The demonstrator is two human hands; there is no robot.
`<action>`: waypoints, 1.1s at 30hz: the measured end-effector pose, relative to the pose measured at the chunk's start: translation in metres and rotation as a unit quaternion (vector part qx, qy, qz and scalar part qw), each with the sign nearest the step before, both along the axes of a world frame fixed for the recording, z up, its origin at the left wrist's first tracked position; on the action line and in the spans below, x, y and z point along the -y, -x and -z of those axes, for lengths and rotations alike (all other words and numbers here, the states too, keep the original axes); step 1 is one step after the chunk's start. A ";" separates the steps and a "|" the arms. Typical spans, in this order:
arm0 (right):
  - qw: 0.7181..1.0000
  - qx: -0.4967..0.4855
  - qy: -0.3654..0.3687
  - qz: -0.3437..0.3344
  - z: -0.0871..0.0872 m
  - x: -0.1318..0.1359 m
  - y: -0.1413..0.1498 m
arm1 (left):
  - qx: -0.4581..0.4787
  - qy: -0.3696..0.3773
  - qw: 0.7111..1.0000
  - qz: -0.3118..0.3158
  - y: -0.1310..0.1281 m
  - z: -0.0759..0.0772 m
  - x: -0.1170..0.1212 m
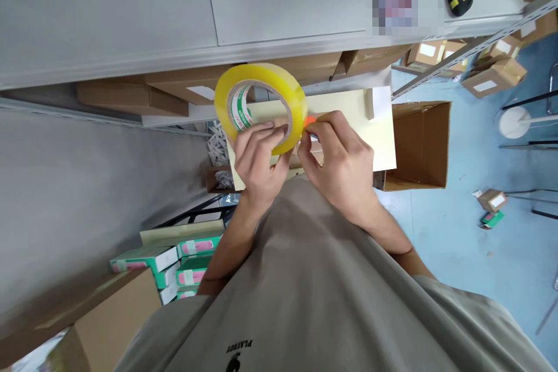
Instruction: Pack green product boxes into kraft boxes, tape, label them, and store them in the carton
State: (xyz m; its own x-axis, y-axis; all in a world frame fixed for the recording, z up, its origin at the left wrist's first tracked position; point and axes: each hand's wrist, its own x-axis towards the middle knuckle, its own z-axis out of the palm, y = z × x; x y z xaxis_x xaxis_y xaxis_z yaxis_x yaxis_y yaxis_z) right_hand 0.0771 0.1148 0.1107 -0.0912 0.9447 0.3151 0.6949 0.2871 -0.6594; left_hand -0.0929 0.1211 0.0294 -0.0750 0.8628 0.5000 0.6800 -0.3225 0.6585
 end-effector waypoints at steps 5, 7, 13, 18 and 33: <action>0.999 -0.020 0.010 -0.032 -0.004 -0.007 -0.005 | 0.017 -0.013 1.000 0.015 0.000 0.002 0.001; 0.995 -0.097 0.011 -0.036 -0.003 -0.011 -0.006 | 0.024 -0.012 1.000 0.005 -0.001 0.001 0.002; 0.961 -0.272 0.057 -0.015 0.014 -0.010 0.002 | 0.150 0.004 0.989 0.013 -0.015 -0.002 0.007; 0.929 -0.367 0.032 0.041 0.028 0.000 0.011 | 0.299 0.056 0.952 -0.008 -0.023 0.002 -0.002; 0.924 -0.382 0.023 -0.003 0.033 -0.013 -0.011 | 0.314 0.044 0.948 -0.010 -0.017 0.001 -0.010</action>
State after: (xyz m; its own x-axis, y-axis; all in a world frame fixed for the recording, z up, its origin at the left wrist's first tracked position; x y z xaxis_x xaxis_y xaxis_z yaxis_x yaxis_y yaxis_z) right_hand 0.0877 0.1277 0.0781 0.1362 0.9588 0.2494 0.0208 0.2489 -0.9683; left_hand -0.0758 0.1315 0.0288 -0.3510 0.8941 0.2782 0.1509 -0.2393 0.9592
